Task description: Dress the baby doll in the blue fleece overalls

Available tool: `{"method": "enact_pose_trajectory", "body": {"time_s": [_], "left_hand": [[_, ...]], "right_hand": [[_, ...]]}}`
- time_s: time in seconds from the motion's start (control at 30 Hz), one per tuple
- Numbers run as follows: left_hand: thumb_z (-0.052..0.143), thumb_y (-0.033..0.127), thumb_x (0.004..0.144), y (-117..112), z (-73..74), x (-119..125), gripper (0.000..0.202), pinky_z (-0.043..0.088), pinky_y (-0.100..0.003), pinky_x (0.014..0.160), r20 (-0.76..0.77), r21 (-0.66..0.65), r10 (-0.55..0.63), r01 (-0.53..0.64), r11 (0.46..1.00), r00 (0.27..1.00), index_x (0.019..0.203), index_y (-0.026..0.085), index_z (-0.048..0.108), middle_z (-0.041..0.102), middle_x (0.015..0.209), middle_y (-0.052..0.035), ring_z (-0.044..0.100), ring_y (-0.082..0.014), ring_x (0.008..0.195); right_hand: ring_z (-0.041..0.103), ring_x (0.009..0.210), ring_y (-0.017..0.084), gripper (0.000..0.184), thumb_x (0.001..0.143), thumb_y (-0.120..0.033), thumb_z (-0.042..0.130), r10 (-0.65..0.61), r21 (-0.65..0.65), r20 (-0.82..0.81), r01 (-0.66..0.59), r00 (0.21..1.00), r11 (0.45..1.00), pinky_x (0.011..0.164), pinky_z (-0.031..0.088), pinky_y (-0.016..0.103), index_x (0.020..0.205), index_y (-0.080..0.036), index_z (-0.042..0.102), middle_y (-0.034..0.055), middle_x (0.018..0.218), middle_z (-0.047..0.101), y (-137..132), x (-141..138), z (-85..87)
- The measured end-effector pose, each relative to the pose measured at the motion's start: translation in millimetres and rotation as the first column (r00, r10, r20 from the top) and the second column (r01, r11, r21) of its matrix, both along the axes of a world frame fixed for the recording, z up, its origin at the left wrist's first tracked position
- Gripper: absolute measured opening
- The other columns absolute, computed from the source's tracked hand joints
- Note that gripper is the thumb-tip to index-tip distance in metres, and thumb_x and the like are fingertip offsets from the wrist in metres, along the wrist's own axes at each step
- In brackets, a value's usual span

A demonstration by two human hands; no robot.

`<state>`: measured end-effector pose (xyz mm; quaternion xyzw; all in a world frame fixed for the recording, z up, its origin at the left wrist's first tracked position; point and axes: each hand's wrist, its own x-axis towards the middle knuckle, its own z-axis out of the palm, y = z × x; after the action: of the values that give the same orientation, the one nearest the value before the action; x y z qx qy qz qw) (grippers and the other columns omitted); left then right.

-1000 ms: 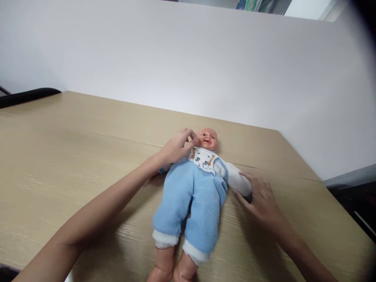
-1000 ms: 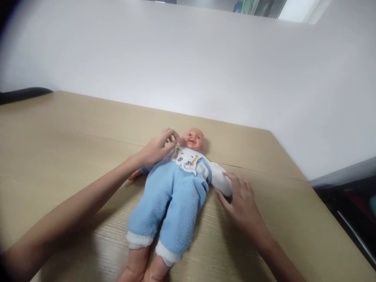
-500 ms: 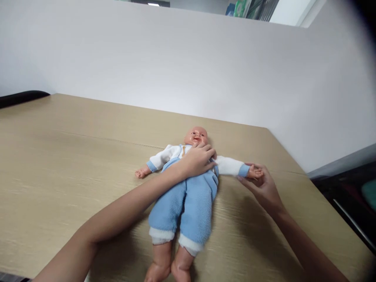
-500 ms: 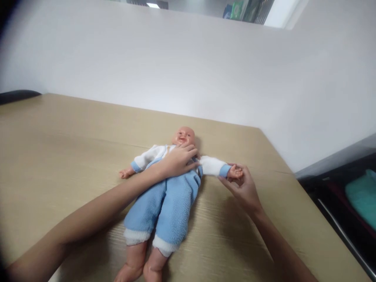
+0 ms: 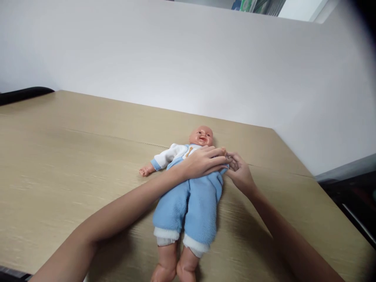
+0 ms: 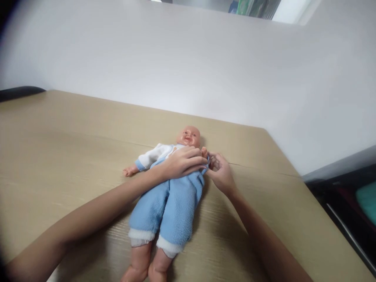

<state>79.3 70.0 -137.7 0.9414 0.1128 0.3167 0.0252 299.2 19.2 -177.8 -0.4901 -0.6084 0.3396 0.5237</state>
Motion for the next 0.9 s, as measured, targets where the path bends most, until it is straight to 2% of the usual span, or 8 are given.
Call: {"method": "enact_pose_trajectory", "body": {"time_s": [0.13, 0.27, 0.43, 0.57, 0.67, 0.77, 0.83, 0.9], "left_hand": [[0.040, 0.041, 0.114, -4.9, -2.6, -6.6, 0.039, 0.049, -0.042, 0.094, 0.056, -0.029, 0.006, -0.004, 1.000, 0.998, 0.122, 0.024, 0.075, 0.075, 0.117, -0.0137, 0.066, -0.0264, 0.102], [0.050, 0.044, 0.111, -5.5, 2.9, -7.8, 0.035, 0.052, -0.039, 0.091, 0.197, -0.198, -0.059, 0.099, 0.975, 0.979, 0.110, 0.019, 0.075, 0.073, 0.101, -0.0134, 0.067, -0.0248, 0.096], [0.065, 0.043, 0.104, -0.7, 9.6, -4.0, 0.025, 0.052, -0.035, 0.086, 0.340, -0.393, -0.056, 0.196, 0.898, 0.939, 0.100, 0.019, 0.071, 0.074, 0.094, -0.0089, 0.069, -0.0219, 0.090], [0.066, 0.041, 0.103, 8.1, 3.1, 2.1, 0.024, 0.049, -0.032, 0.080, 0.315, -0.526, 0.025, 0.153, 0.837, 0.949, 0.099, 0.017, 0.067, 0.073, 0.095, -0.0060, 0.067, -0.0200, 0.088], [0.062, 0.048, 0.104, 13.2, -4.8, 4.6, 0.031, 0.042, -0.030, 0.071, 0.184, -0.538, 0.121, -0.003, 0.843, 0.975, 0.093, 0.019, 0.061, 0.067, 0.085, -0.0021, 0.061, -0.0183, 0.079], [0.054, 0.052, 0.107, 14.0, -9.3, 4.2, 0.036, 0.036, -0.031, 0.067, 0.033, -0.515, 0.212, -0.165, 0.841, 0.977, 0.091, 0.020, 0.058, 0.062, 0.078, -0.0001, 0.058, -0.0181, 0.073], [0.051, 0.048, 0.108, 12.9, -10.0, 3.4, 0.032, 0.037, -0.032, 0.069, -0.032, -0.500, 0.244, -0.227, 0.836, 0.969, 0.095, 0.020, 0.059, 0.066, 0.082, -0.0013, 0.061, -0.0196, 0.076], [0.051, 0.045, 0.108, 11.7, -9.9, 2.7, 0.027, 0.040, -0.033, 0.073, -0.063, -0.488, 0.249, -0.248, 0.837, 0.966, 0.102, 0.020, 0.061, 0.071, 0.089, -0.0031, 0.066, -0.0214, 0.083]], "right_hand": [[0.064, 0.094, 0.024, 0.044, 0.081, -0.035, 0.086, 0.103, 0.039, 0.148, -0.109, 0.984, 0.993, 0.081, 0.056, 0.037, 0.120, -0.027, 0.067, 0.0036, 0.103, 0.063, -4.0, 0.8, -5.5], [0.062, 0.104, 0.027, 0.032, 0.090, -0.027, 0.073, 0.175, 0.108, 0.306, -0.217, 0.936, 0.970, 0.088, 0.053, 0.041, 0.121, -0.028, 0.066, 0.0068, 0.116, 0.061, -12.6, 3.5, 4.7], [0.053, 0.090, 0.026, 0.017, 0.099, -0.034, 0.061, 0.158, 0.233, 0.378, -0.259, 0.912, 0.938, 0.080, 0.047, 0.041, 0.113, -0.025, 0.066, 0.0059, 0.100, 0.056, -22.6, -0.5, 8.3], [0.056, 0.096, 0.026, 0.018, 0.101, -0.042, 0.063, 0.131, 0.242, 0.225, -0.186, 0.966, 0.952, 0.087, 0.047, 0.042, 0.107, -0.027, 0.070, 0.0053, 0.102, 0.058, -28.0, -10.8, -5.0], [0.060, 0.099, 0.024, 0.019, 0.104, -0.046, 0.062, 0.076, 0.093, -0.097, -0.067, 0.992, 0.993, 0.096, 0.050, 0.041, 0.101, -0.028, 0.070, 0.0035, 0.101, 0.062, -27.6, -21.1, -15.2], [0.062, 0.090, 0.023, 0.030, 0.099, -0.055, 0.066, -0.001, -0.087, -0.382, -0.034, 0.924, 0.996, 0.090, 0.055, 0.040, 0.088, -0.027, 0.061, 0.0015, 0.089, 0.061, -22.6, -26.9, -22.9], [0.060, 0.081, 0.022, 0.040, 0.097, -0.063, 0.063, -0.078, -0.170, -0.358, 0.017, 0.930, 0.985, 0.081, 0.056, 0.038, 0.080, -0.027, 0.054, 0.0005, 0.080, 0.056, -19.0, -26.0, -28.0], [0.058, 0.079, 0.022, 0.042, 0.097, -0.066, 0.059, -0.165, -0.190, -0.242, 0.120, 0.956, 0.974, 0.078, 0.054, 0.037, 0.081, -0.027, 0.053, 0.0006, 0.082, 0.057, -17.0, -21.9, -33.9]]}}
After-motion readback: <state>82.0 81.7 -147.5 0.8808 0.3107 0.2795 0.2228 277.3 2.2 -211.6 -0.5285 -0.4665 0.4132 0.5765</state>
